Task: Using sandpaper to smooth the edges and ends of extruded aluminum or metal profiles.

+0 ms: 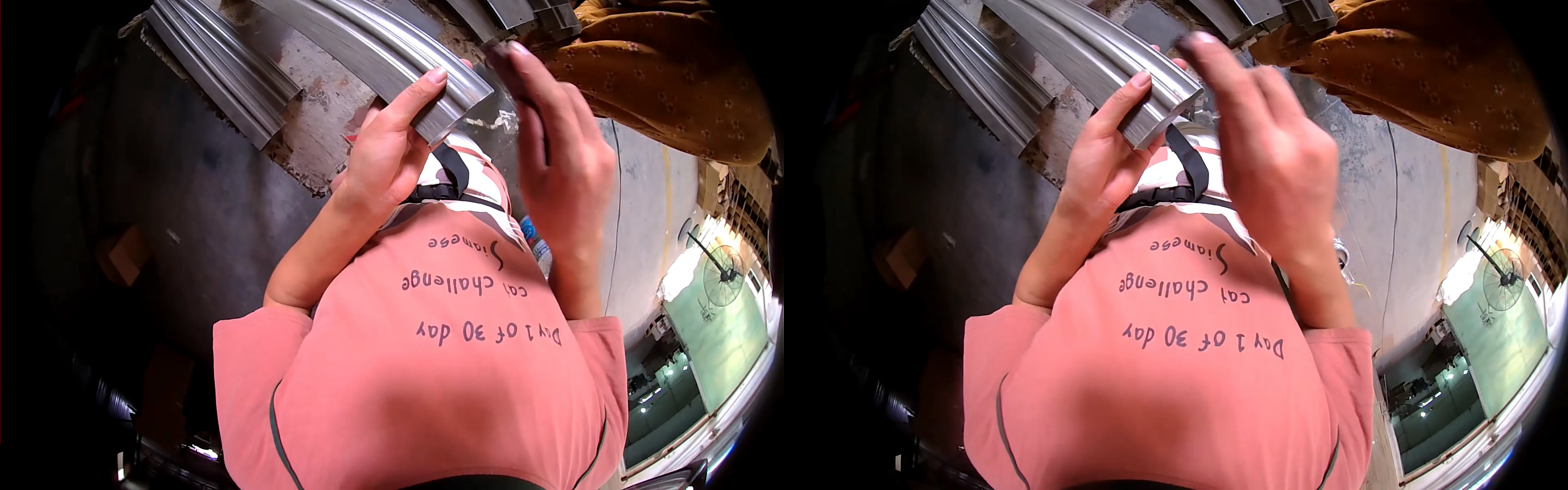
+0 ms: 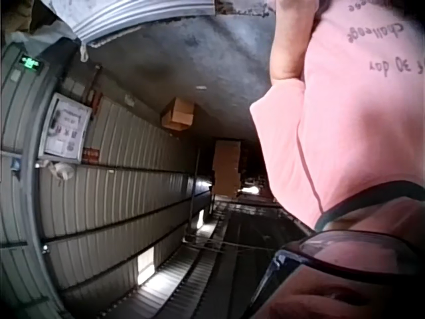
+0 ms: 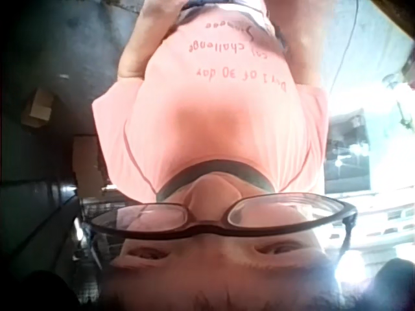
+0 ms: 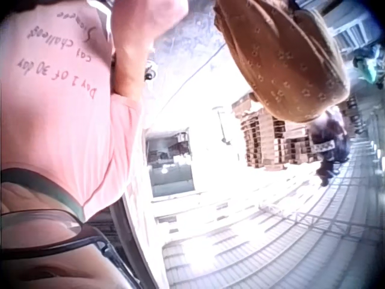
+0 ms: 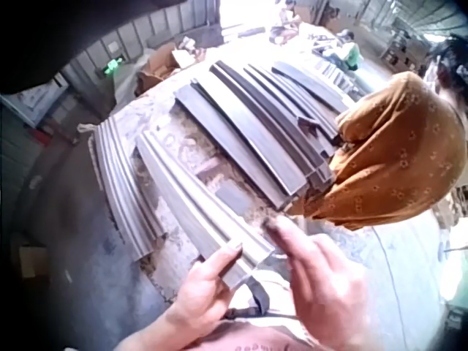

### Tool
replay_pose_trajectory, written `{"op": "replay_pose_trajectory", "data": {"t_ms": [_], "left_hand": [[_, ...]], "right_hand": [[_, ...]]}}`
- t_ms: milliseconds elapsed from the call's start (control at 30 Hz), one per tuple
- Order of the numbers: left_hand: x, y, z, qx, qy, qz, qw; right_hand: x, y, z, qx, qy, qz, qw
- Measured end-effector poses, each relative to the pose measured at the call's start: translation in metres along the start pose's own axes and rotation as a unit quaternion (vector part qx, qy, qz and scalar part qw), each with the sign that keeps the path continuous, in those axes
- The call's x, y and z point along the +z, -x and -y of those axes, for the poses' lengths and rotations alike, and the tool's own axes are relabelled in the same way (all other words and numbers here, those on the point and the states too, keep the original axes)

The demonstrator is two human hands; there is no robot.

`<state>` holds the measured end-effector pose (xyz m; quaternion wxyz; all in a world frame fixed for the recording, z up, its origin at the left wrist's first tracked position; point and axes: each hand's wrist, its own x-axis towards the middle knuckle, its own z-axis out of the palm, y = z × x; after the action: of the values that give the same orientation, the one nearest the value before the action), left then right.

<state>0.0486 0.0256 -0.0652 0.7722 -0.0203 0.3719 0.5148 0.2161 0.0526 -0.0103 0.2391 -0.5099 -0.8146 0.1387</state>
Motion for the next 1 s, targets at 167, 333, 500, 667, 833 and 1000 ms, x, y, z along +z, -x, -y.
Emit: {"op": "replay_pose_trajectory", "data": {"t_ms": [167,333,500,667,833,1000], "left_hand": [[-0.001,-0.005,-0.001,-0.003,0.028,-0.014,1.0],[-0.001,-0.004,-0.005,0.012,0.026,0.006,1.0],[-0.007,-0.003,-0.017,0.004,0.015,-0.02,1.0],[-0.003,0.0,-0.023,0.023,0.033,0.002,0.999],[0.009,0.003,-0.029,0.013,0.04,-0.058,0.997],[0.001,-0.001,-0.031,-0.006,0.027,0.0,1.0]], "right_hand": [[-0.002,0.019,-0.004,-0.006,0.027,0.084,0.996],[-0.014,0.011,-0.007,-0.029,-0.028,-0.014,0.999],[0.018,0.012,-0.004,-0.072,0.012,0.037,0.997],[0.005,0.014,-0.021,-0.04,-0.022,-0.007,0.999],[0.042,0.0,-0.012,-0.134,-0.06,-0.079,0.986],[0.05,-0.003,-0.016,-0.038,-0.106,-0.167,0.98]]}}
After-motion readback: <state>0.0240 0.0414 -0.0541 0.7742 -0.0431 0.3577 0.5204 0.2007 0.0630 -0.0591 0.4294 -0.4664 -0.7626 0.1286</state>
